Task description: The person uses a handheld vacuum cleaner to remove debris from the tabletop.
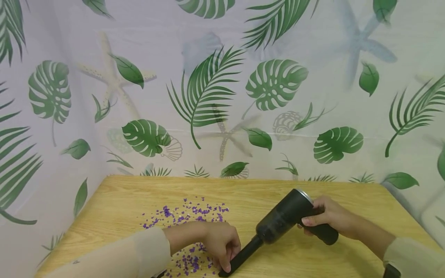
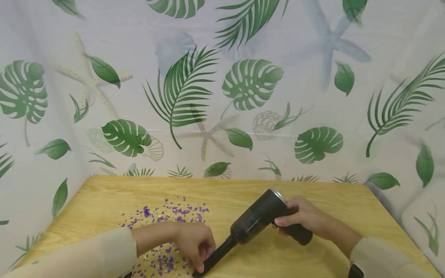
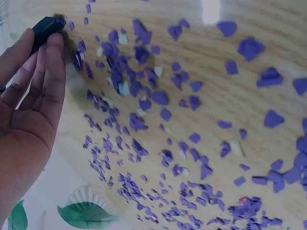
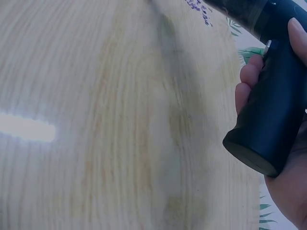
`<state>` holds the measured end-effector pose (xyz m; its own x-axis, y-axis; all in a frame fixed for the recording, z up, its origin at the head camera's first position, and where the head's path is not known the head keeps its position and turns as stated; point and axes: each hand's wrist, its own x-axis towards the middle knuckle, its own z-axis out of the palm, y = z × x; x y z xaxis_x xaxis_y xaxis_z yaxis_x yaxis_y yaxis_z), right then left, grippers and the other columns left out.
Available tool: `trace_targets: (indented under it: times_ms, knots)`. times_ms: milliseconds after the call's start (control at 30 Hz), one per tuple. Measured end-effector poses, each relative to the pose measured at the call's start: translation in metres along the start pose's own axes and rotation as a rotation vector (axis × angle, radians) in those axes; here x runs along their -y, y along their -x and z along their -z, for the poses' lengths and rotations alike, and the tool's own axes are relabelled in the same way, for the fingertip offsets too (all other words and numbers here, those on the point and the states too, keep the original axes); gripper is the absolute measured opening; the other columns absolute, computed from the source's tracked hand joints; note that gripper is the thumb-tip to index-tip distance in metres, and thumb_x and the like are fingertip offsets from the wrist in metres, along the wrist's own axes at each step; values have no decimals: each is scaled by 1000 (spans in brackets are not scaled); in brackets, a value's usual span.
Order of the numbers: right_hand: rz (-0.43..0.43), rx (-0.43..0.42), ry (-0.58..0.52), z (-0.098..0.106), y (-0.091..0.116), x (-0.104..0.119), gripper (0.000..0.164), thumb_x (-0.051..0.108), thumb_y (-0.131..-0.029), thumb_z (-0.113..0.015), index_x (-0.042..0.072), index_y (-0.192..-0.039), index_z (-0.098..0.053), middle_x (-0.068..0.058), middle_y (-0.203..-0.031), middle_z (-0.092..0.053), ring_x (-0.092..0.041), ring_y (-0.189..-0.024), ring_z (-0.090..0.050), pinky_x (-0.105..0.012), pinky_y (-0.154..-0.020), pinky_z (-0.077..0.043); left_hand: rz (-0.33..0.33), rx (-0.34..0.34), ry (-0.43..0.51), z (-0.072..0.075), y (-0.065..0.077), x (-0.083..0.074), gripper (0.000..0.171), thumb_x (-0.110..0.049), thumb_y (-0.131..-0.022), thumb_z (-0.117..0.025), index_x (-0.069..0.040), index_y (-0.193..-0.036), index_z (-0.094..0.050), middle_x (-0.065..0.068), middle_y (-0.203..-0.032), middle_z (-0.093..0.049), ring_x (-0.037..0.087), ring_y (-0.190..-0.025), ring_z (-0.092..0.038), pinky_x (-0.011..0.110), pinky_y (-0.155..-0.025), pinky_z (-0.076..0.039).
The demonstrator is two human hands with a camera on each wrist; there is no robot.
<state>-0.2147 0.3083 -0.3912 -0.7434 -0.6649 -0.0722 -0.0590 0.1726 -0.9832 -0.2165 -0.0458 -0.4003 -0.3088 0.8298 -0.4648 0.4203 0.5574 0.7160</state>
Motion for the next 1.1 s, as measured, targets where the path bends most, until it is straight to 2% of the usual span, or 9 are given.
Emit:
trace_targets:
  times_ms: [133,267,367,433,633,833,967,1100]
  knots:
    - [-1,2,-16,-1,3,0,21,-1,-96,-56,9,-104,-73,-5,-94,-76,-16,-79,-73,-37,-73,-60,6,3,-37,3,1,-2,17,1,-81,-79,-4,-74,-64,-5,-60,-62,1,-50,-60,18,-55,-54]
    - [0,-67,5,-1,1,3,23,0,-97,-57,14,-102,-74,-3,-94,-77,-17,-80,-73,-36,-74,-59,14,-73,16,16,4,5,13,6,-79,-79,-2,-77,-68,-3,-63,-65,6,-53,-62,21,-57,-56]
    - [-6,-120,15,-2,-2,5,23,1,-96,-59,16,-100,-76,-2,-93,-77,-17,-80,-73,-35,-74,-60,18,-130,-20,24,5,9,12,5,-78,-79,-3,-80,-71,-3,-65,-66,6,-55,-62,20,-59,-55]
    - [-7,-137,13,-4,-3,5,22,1,-96,-60,16,-99,-76,-2,-93,-77,-17,-80,-73,-35,-74,-60,36,-130,-18,26,6,10,12,6,-79,-79,-2,-81,-71,-2,-66,-66,7,-56,-62,21,-59,-55]
    - [-3,-121,14,-15,-5,2,15,2,-94,-63,10,-98,-75,-5,-90,-77,-19,-77,-73,-36,-72,-60,100,-5,106,23,5,14,14,11,-78,-77,0,-78,-69,3,-62,-67,12,-53,-63,28,-58,-59]
    - [-4,-118,10,-24,-5,2,13,2,-93,-65,9,-99,-74,-5,-89,-76,-20,-77,-74,-36,-71,-61,131,70,115,19,5,13,16,11,-77,-77,0,-72,-66,6,-59,-66,12,-50,-62,30,-56,-59]
    - [4,-90,-2,-28,-5,1,11,2,-93,-65,7,-97,-74,-4,-88,-76,-17,-75,-73,-36,-70,-60,150,134,147,15,6,10,15,12,-79,-75,2,-74,-66,6,-61,-67,13,-53,-64,28,-57,-59]
    - [23,-47,-14,-28,-4,2,12,1,-93,-63,5,-97,-73,-4,-88,-76,-17,-76,-73,-37,-70,-60,132,176,154,12,8,5,13,9,-84,-73,2,-75,-67,8,-63,-68,12,-53,-65,27,-57,-59]
